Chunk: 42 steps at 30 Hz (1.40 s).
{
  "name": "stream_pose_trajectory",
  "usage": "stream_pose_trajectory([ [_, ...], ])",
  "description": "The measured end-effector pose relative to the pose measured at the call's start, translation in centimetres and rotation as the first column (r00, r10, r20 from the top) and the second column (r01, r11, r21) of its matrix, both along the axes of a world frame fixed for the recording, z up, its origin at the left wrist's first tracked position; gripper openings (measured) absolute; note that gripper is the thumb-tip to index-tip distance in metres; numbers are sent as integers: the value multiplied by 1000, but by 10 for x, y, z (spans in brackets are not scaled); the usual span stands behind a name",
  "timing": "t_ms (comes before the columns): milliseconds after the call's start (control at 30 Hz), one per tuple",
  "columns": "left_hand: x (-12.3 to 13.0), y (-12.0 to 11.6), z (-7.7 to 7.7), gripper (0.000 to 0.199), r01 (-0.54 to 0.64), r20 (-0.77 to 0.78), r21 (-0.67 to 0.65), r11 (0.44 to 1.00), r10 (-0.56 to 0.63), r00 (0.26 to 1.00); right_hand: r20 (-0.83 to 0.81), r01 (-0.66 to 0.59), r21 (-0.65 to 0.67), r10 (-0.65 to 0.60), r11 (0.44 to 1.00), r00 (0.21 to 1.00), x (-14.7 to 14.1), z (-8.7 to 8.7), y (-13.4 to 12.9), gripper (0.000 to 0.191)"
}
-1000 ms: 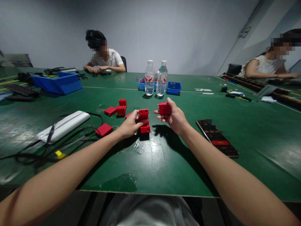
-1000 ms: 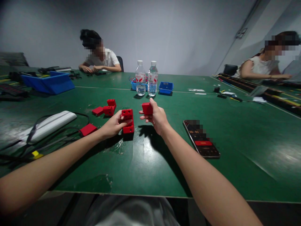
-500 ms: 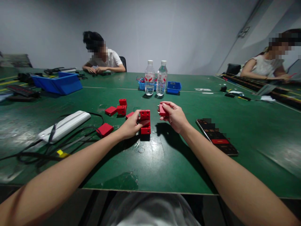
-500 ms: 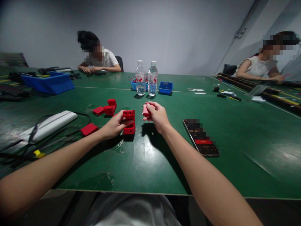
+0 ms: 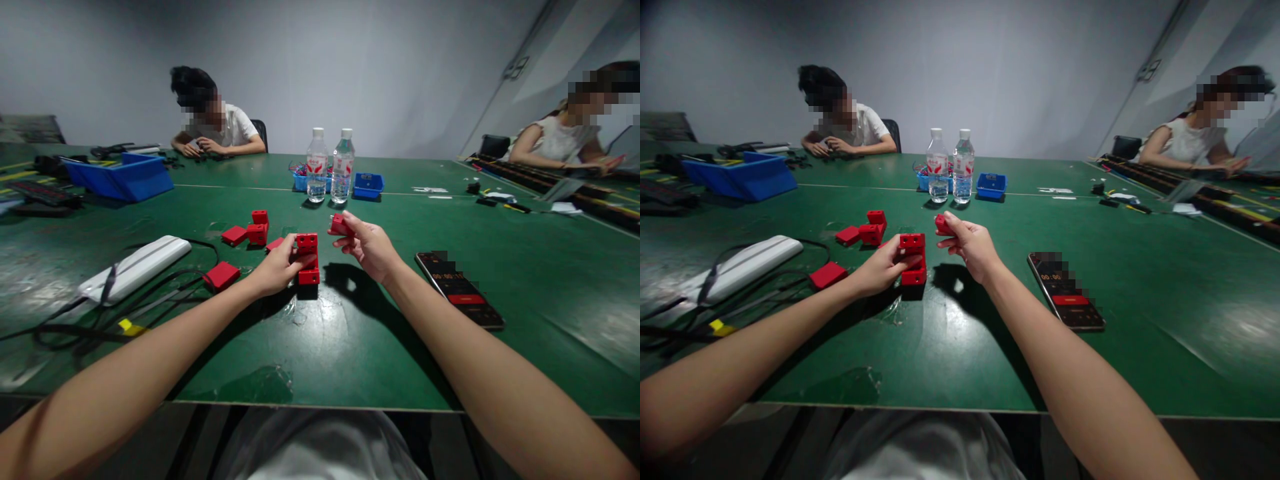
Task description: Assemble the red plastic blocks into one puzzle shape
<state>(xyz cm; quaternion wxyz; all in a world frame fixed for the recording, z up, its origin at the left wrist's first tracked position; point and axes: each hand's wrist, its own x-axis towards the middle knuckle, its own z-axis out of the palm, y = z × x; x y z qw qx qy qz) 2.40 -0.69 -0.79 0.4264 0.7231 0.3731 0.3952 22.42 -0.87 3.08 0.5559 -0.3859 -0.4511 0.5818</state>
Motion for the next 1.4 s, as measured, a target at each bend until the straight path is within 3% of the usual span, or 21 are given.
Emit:
stream_pose_trajectory([
  [200,-1,1,-1,28,12,-72,36,999,-9,997,66,132,-128,-124,983,990,0,2,0,46],
  [400,-1,2,-1,30,-2,-148,71,997,12,989,84,107,-112,-98,988,992,0,-1,0,53],
  [733,-1,2,-1,26,-8,-130,56,998,15,991,-70,116,-197,-132,973,989,0,0,2,36],
  [867,-1,2,-1,26,-6,-109,48,999,11,994,-87,107,-190,-125,976,988,1,-1,4,31],
  [1067,-1,1,0,27,-16,-126,52,999,22,992,-143,78,-128,-96,989,985,0,-1,2,7],
  [1400,0,3,-1,33,-7,-107,30,1000,11,994,-114,69,-20,-71,997,991,-3,-4,3,19],
])
